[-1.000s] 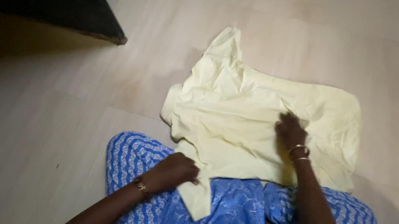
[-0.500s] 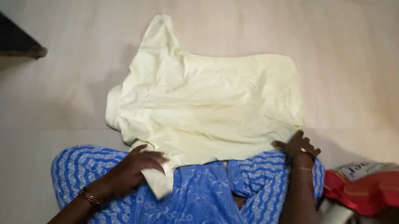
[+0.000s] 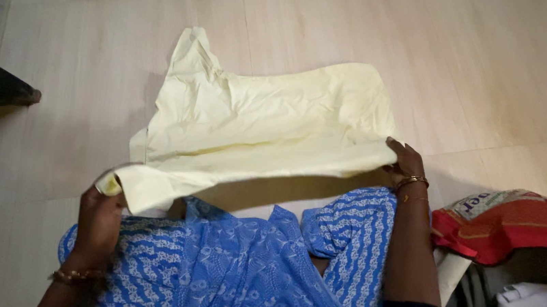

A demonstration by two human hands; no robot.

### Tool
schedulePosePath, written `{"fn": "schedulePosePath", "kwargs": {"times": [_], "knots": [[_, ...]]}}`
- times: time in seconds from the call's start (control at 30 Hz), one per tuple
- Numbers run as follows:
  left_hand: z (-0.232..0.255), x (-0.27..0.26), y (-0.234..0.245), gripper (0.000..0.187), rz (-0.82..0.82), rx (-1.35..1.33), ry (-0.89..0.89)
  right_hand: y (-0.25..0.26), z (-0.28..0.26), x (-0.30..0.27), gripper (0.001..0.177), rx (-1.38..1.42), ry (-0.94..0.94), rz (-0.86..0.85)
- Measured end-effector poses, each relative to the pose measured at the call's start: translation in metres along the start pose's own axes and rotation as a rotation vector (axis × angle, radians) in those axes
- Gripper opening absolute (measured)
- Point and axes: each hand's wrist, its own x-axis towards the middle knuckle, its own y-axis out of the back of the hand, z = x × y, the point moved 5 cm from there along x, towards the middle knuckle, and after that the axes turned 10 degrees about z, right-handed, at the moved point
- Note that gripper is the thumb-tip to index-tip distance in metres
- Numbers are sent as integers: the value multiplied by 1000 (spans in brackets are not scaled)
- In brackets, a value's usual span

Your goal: The person folds a yellow shirt and a blue shirt by hand on the floor and then places the folded garments into a large bag.

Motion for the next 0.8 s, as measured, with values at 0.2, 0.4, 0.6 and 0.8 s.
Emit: {"fn": "schedulePosePath", "kwargs": {"times": [0.2, 0.4, 0.6, 0.8], "knots": [[-31, 30, -15, 40, 112, -245, 62, -24, -24, -20, 33, 531, -156, -176], [-47, 26, -23, 38, 47, -360, 63, -36, -28, -30, 25, 179, -4, -446], [-41, 25, 5, 35, 80, -287, 11, -22, -23, -14, 15, 217, 107, -177], [-32, -4, 14, 30, 93, 56, -38, -11, -15, -4, 29, 567, -104, -177]]}}
